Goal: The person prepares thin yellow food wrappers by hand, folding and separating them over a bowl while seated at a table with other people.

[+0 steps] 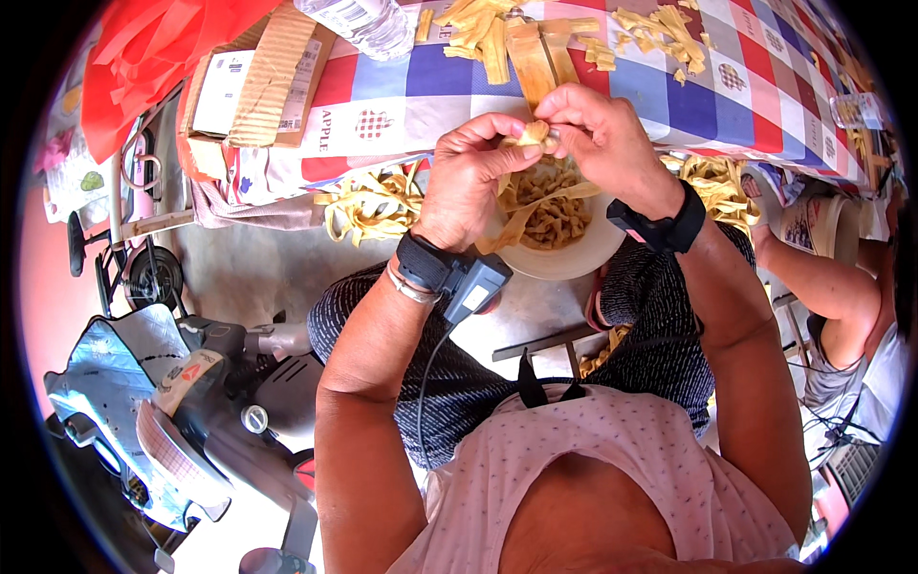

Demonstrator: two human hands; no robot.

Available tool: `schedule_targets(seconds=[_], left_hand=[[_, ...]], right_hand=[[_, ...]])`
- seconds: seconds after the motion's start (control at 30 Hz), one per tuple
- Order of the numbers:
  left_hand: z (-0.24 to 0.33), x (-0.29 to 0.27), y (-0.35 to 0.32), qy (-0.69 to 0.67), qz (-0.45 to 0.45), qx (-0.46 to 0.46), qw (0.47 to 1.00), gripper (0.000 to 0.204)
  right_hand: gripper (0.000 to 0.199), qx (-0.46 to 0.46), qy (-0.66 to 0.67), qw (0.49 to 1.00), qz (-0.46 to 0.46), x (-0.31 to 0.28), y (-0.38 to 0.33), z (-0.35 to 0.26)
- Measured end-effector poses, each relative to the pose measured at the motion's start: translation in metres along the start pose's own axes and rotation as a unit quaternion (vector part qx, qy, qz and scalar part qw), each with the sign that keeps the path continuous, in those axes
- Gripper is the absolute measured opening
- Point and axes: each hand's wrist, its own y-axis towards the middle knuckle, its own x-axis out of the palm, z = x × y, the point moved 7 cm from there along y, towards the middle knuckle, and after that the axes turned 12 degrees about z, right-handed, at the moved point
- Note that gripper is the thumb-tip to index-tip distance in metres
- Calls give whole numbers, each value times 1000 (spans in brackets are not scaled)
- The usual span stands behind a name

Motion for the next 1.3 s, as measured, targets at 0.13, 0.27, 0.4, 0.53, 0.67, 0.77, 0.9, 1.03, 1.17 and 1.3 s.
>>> schedule_targets(seconds=[0.13,0.27,0.4,0.53,0.67,0.77,0.9,1.03,1.17,1.3], left_hand=[[-7,-5,3,35,-3,-13,999,15],[-6,-8,10,78,15,-23,997,15],[-4,-6,8,61,1,-36,997,17],[0,2,8,113,-34,-50,992,19],[13,9,-2,146,-37,-62,987,15],[24,8,-11,99,-21,-46,994,14],[24,1,-16,78,-14,-64,995,15],[19,0,-12,47,-23,-80,995,14],[9,-3,-10,16,-34,-107,994,11],[4,-1,-11,34,-32,-108,993,12]], right_hand=[[3,-104,-188,977,-1,-4,-3,-13],[12,-220,-279,935,-15,7,-15,-20],[21,-211,-260,939,-76,8,-15,-26],[29,-223,-162,957,-87,6,-13,-26],[33,20,46,997,-54,-9,-15,-24],[32,31,87,996,-23,-31,-12,-38],[30,17,78,996,-29,-26,-14,-33],[24,-8,51,997,-56,-24,-8,-35],[12,-13,105,993,-60,-18,-7,-33],[22,-146,51,984,-83,-2,-13,-47]])
